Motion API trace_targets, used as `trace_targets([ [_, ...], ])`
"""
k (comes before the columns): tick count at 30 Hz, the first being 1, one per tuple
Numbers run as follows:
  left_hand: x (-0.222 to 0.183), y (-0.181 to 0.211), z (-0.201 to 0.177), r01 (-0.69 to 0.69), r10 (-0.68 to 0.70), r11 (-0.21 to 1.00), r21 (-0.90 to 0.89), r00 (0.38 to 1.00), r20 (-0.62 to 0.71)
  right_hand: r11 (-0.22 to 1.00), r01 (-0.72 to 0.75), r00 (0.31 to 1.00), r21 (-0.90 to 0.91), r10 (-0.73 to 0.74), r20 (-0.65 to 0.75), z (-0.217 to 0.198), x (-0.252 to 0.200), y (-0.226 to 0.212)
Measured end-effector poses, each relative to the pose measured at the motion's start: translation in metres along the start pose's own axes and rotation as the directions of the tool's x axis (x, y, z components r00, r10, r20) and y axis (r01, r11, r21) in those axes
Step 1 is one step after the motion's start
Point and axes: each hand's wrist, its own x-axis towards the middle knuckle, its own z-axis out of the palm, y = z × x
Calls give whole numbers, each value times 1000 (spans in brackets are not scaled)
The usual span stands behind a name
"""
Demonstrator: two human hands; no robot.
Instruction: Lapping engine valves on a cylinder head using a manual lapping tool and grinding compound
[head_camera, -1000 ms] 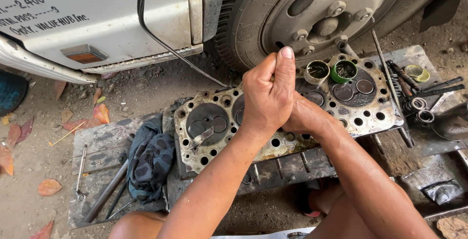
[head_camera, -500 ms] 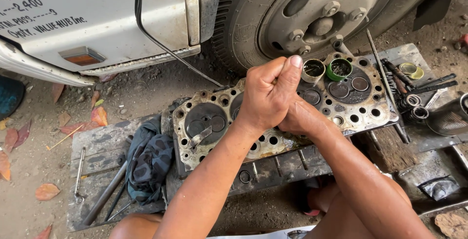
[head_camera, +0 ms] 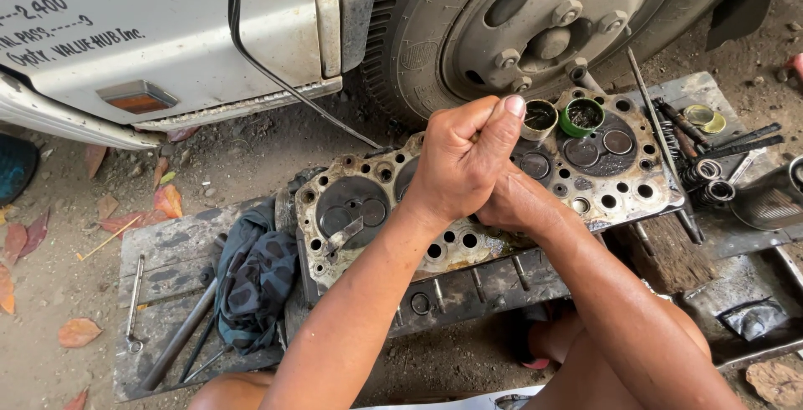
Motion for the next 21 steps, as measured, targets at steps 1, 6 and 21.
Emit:
trace_targets([
  [1,1,0,0,-2,2,1000,0,1000,2,1000,1,1000,-1,-1,-3,-1,1,0],
  [6,4,-2,0,24,-24,1000,1,1000,-19,1000,3,1000,5,-3,-16,-17,-3,10],
  [21,8,-7,-2,16,-14,999,37,999,-49,995,-21,998,-98,26,51,-15,7,-3],
])
